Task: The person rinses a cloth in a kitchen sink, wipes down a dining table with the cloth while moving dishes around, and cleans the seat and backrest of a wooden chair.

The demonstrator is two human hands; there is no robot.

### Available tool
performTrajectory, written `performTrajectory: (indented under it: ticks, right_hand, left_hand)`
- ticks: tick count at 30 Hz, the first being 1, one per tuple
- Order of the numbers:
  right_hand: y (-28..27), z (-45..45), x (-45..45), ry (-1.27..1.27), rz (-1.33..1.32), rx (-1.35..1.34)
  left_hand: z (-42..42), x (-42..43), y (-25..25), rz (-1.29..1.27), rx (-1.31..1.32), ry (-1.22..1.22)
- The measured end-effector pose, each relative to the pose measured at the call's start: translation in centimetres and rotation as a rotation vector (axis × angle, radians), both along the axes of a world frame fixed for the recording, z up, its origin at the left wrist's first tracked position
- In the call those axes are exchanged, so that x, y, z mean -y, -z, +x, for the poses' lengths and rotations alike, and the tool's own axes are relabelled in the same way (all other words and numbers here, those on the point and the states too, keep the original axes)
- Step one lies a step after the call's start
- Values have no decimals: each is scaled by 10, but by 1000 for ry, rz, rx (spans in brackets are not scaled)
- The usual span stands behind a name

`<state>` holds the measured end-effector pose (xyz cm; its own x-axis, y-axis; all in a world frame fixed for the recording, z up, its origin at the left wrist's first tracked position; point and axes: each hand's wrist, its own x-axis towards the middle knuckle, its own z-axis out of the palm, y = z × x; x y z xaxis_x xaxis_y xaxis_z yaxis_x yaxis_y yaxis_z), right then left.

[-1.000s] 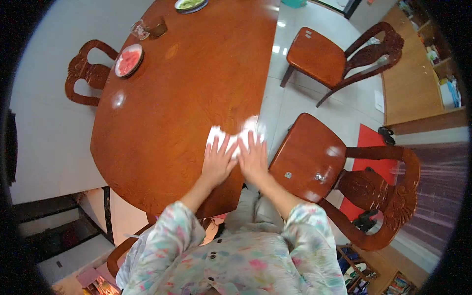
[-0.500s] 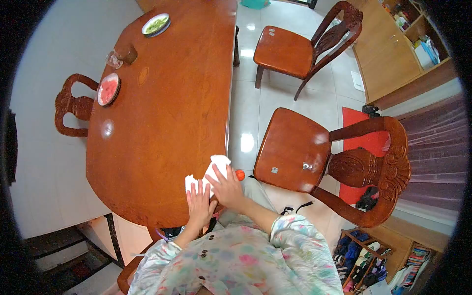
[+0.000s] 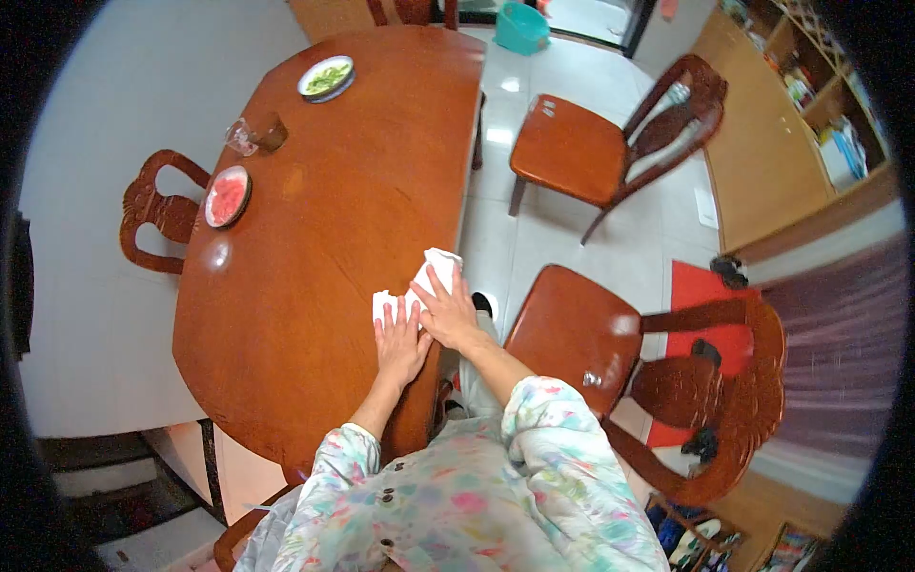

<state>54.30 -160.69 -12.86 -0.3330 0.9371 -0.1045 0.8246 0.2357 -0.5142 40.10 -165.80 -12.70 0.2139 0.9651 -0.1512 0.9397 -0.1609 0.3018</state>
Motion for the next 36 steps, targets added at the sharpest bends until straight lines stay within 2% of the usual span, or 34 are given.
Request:
performTrajectory:
  ticks: [2,7,10,15,19,23,25,26,27,29,31,32,34,36]
  right_hand:
    - [-7,6,-36,15,-50,27]
    - [14,42,-163,7,112,-2]
    - [30,65,-251,1,301,6]
    - [27,104,-381,26,319,-15]
    - [26,108,-446,-69,453,27]
    - [24,86,-428,-238,487,-27]
    - [8,74,-386,-428,364,-4]
    - [7,64,-365,-543,302,69]
    - [4,45,-341,-742,465,517]
    - [3,11,-294,-961,433,616]
    - [19,-14,-249,-1018,236,43]
    - [12,-23,-241,-1095,245,-58]
    - [4,-41,-249,-1139,198,-153]
    - [0,-57,-271,-1102,239,30]
  left_hand:
    - [6,-38,5,31,4,5]
    - [39,-164,10,121,42,-22]
    - [67,-251,12,80,20,-65]
    - [107,-382,5,40,-11,-57]
    - [118,-433,5,41,12,-157]
    - [103,-393,-11,-57,25,-287]
    - [86,-338,-17,-60,8,-328]
    - [77,-305,-16,-81,-13,-363]
    - [70,-268,-15,-122,-25,-414]
    - [65,-197,-19,-116,-16,-558]
    - [63,-138,-13,-146,39,-761]
    - [64,-124,-17,-180,33,-818]
    - [58,-124,-8,-137,11,-932]
    - [37,-147,6,-99,-47,-900]
